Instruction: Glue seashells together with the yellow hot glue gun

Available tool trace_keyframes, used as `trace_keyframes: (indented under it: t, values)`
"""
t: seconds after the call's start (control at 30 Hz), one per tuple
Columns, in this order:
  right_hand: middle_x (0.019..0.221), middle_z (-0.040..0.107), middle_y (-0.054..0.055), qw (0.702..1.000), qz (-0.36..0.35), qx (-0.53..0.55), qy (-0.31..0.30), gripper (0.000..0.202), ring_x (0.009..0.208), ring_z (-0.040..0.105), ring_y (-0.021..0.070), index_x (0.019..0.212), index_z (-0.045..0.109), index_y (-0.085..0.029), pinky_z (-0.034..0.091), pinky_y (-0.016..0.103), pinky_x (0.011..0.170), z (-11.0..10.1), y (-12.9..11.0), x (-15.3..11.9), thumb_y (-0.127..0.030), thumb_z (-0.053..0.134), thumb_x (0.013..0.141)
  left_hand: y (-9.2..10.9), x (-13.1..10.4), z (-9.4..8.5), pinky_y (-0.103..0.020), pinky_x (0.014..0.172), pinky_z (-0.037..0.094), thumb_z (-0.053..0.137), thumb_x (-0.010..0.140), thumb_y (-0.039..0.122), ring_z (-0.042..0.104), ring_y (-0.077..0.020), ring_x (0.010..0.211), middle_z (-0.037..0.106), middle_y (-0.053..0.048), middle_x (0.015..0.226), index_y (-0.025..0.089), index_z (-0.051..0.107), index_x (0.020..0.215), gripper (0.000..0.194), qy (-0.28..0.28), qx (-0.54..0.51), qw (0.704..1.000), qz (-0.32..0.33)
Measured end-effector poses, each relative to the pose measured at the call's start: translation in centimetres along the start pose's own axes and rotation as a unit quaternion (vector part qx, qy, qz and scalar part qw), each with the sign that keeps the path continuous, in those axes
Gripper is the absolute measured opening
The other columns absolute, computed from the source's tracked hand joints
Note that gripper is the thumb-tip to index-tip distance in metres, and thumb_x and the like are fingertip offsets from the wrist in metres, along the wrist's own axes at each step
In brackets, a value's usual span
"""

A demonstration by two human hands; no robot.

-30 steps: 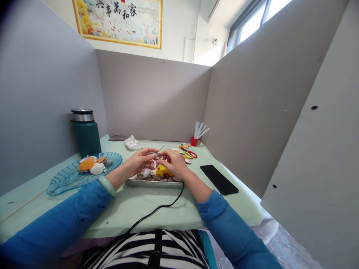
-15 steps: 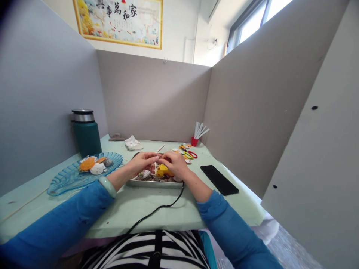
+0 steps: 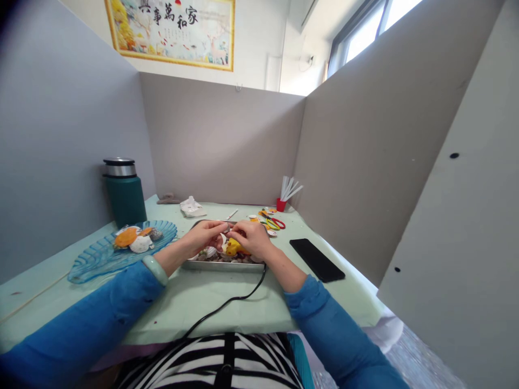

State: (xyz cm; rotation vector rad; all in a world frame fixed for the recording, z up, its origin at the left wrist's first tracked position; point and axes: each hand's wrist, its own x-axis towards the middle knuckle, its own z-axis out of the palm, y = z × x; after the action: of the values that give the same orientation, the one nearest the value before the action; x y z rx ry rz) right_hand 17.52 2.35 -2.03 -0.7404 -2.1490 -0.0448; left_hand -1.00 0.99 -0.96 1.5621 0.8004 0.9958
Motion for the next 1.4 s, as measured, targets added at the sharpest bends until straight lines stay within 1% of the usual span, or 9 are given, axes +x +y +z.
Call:
trace_keyframes:
  t: [0.23,0.4,0.53,0.67,0.8,0.97,1.1,1.3,1.4]
  values:
    - [0.068,0.061,0.002,0.999,-0.012,-0.008,-0.039,0.025,0.061,0.049,0.0101,0.074,0.063,-0.015,0.035,0.021,0.061,-0.7,-0.5,0.1,-0.036,0.056,0.085,0.3,-0.1,0.3,-0.024,0.049,0.049,0.065,0.074,0.040,0.051,-0.0079,0.044,0.055,-0.002,0.059,0.009,0.064,0.081,0.031,0.031,0.004,0.999,-0.018]
    - [0.083,0.063,0.005,0.985,0.015,-0.091,-0.143,0.030,0.072,0.054,0.0133,0.085,0.064,-0.016,0.035,0.022,0.064,-1.8,0.0,0.0,-0.045,0.062,0.078,0.4,0.0,0.1,-0.025,0.048,0.050,0.067,0.073,0.035,0.050,-0.0058,0.043,0.061,-0.006,0.077,0.009,0.064,0.089,0.030,0.045,-0.061,0.997,-0.022]
    - [0.091,0.063,0.005,0.963,0.041,-0.145,-0.225,0.044,0.077,0.055,0.0165,0.094,0.062,-0.019,0.034,0.023,0.062,-2.2,0.4,-0.2,-0.055,0.066,0.070,0.4,0.0,-0.1,-0.026,0.047,0.051,0.065,0.076,0.029,0.050,-0.0060,0.043,0.059,-0.005,0.077,0.010,0.064,0.093,0.026,0.049,-0.100,0.993,-0.025]
    - [0.093,0.064,0.005,0.950,0.066,-0.162,-0.259,0.046,0.078,0.057,0.0172,0.100,0.059,-0.020,0.033,0.022,0.060,-2.3,0.0,-0.2,-0.055,0.065,0.070,0.4,0.1,-0.2,-0.025,0.046,0.050,0.061,0.079,0.025,0.048,-0.0055,0.041,0.058,-0.004,0.074,0.009,0.063,0.094,0.021,0.051,-0.127,0.990,-0.029]
    - [0.098,0.064,0.005,0.940,0.086,-0.192,-0.267,0.051,0.082,0.058,0.0191,0.104,0.057,-0.021,0.033,0.023,0.060,-2.3,-0.2,-0.2,-0.054,0.067,0.067,0.4,0.2,-0.3,-0.024,0.044,0.048,0.057,0.082,0.021,0.048,-0.0059,0.040,0.058,-0.004,0.073,0.009,0.062,0.095,0.019,0.063,-0.134,0.988,-0.033]
    - [0.093,0.065,0.008,0.916,0.124,-0.260,-0.280,0.059,0.082,0.059,0.0235,0.103,0.058,-0.019,0.034,0.025,0.059,-2.2,0.0,-0.4,-0.064,0.063,0.064,0.5,0.2,-0.4,-0.023,0.044,0.045,0.054,0.083,0.020,0.048,-0.0055,0.040,0.058,-0.004,0.074,0.009,0.061,0.093,0.016,0.062,-0.143,0.987,-0.033]
    - [0.089,0.067,0.010,0.901,0.138,-0.280,-0.302,0.049,0.078,0.060,0.0225,0.100,0.060,-0.018,0.033,0.025,0.058,-2.2,0.0,-0.4,-0.060,0.054,0.074,0.5,0.2,-0.4,-0.024,0.044,0.045,0.054,0.084,0.022,0.046,-0.0058,0.039,0.057,-0.004,0.073,0.009,0.060,0.092,0.017,0.061,-0.158,0.985,-0.028]
    - [0.088,0.067,0.006,0.933,0.165,-0.219,-0.233,0.034,0.077,0.059,0.0186,0.099,0.061,-0.019,0.033,0.023,0.059,-2.6,0.3,0.0,-0.045,0.045,0.085,0.4,0.3,-0.7,-0.027,0.045,0.046,0.051,0.084,0.021,0.045,-0.0068,0.041,0.055,-0.003,0.072,0.009,0.059,0.097,0.020,0.062,-0.195,0.979,-0.014]
    - [0.081,0.064,0.004,0.960,0.194,-0.124,-0.158,0.032,0.073,0.056,0.0162,0.094,0.061,-0.018,0.034,0.023,0.061,-2.9,0.7,0.3,-0.045,0.045,0.085,0.3,0.3,-0.9,-0.027,0.046,0.047,0.052,0.084,0.023,0.045,-0.0066,0.042,0.055,-0.003,0.073,0.009,0.059,0.100,0.022,0.053,-0.202,0.978,-0.002]
